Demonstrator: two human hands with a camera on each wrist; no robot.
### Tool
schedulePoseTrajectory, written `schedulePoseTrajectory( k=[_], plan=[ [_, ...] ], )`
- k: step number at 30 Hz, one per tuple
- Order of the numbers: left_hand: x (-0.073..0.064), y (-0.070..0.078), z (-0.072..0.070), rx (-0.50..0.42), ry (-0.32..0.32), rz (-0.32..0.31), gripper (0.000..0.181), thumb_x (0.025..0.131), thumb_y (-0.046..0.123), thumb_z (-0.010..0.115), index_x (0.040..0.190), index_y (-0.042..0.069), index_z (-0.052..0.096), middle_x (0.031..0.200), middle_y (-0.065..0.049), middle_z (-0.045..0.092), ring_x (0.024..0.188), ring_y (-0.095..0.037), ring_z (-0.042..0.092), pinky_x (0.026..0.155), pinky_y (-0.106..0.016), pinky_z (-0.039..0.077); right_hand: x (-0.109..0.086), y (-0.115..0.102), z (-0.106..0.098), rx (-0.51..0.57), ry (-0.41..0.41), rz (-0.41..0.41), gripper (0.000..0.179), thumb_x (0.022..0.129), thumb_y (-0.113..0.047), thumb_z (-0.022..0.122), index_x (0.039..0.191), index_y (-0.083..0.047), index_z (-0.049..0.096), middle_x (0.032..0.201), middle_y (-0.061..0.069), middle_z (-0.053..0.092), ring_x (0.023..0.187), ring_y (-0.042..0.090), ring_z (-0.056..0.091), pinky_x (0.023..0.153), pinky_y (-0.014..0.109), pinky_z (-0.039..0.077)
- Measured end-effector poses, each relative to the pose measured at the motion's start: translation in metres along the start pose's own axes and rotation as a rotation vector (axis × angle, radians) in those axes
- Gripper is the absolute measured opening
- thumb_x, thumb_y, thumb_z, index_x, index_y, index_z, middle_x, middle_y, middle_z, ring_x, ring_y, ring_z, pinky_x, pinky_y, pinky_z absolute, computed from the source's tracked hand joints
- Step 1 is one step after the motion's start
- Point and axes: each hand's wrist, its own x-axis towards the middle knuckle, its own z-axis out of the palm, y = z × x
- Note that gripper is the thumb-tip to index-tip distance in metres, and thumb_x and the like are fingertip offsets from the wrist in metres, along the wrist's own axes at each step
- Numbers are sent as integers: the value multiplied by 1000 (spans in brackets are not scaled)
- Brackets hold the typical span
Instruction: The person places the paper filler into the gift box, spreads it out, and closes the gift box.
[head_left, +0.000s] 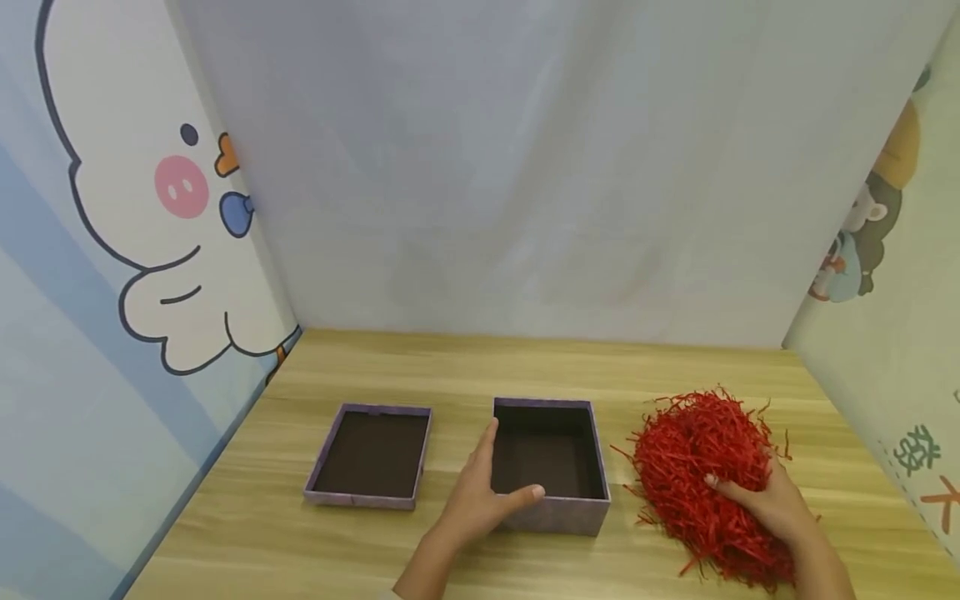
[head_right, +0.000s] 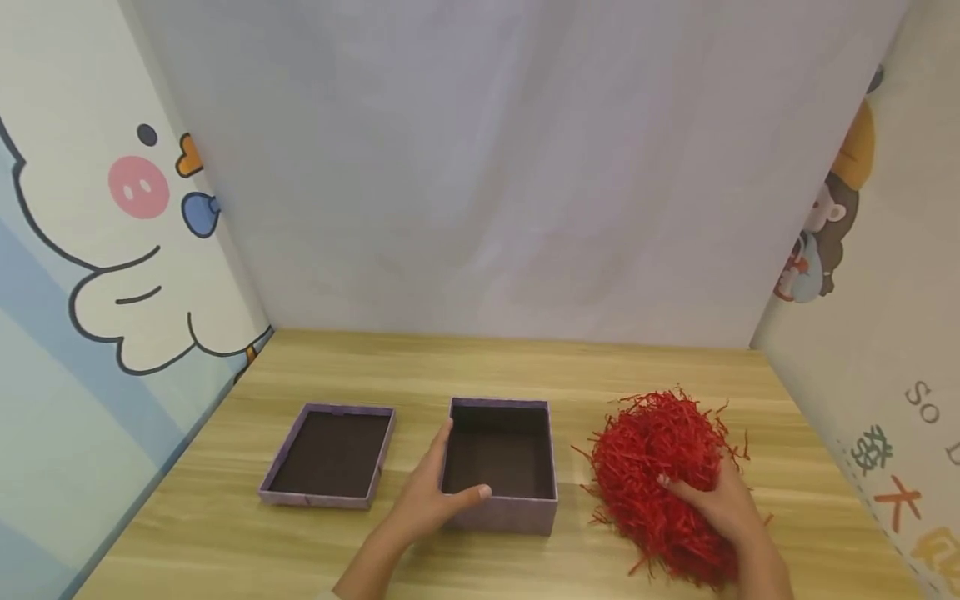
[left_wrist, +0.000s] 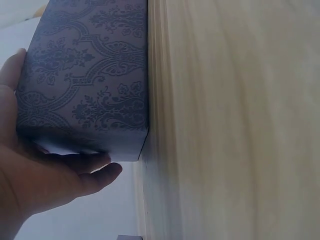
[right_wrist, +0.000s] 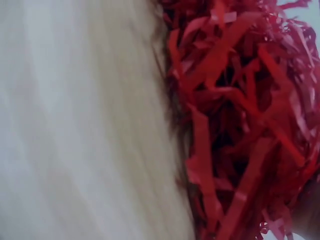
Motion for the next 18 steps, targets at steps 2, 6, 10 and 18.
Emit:
schedulePoseTrajectory(
  k=[2,6,10,18],
  plan=[
    [0,-1,1,-8,-5,-11,107,74,53,73,151,24,4,153,-13,12,133,-44,17,97,-65,21,0,2,1,-14,8,-10,84,85,-35,69,142,6,23,129,33,42,111,45,46,88,56,39],
    [0,-2,1,-14,-8,-12,110,73,55,73,151,23,3,152,-14,11,132,-46,17,97,-66,21,0,3,1,-21,9,-15,81,86,-35,68,141,7,25,128,34,43,110,46,47,87,57,39],
    [-2,-2,1,-21,-6,-21,110,72,55,73,151,25,3,152,-14,12,132,-46,18,97,-66,22,1,3,1,-38,18,-26,79,86,-35,67,139,8,27,127,33,44,109,44,49,86,55,41],
    [-1,0,1,-37,-9,-20,110,72,55,74,151,26,3,152,-14,12,133,-45,17,97,-66,22,0,3,0,-110,134,-119,58,89,-27,65,128,10,44,118,33,52,99,39,54,79,54,43]
  ],
)
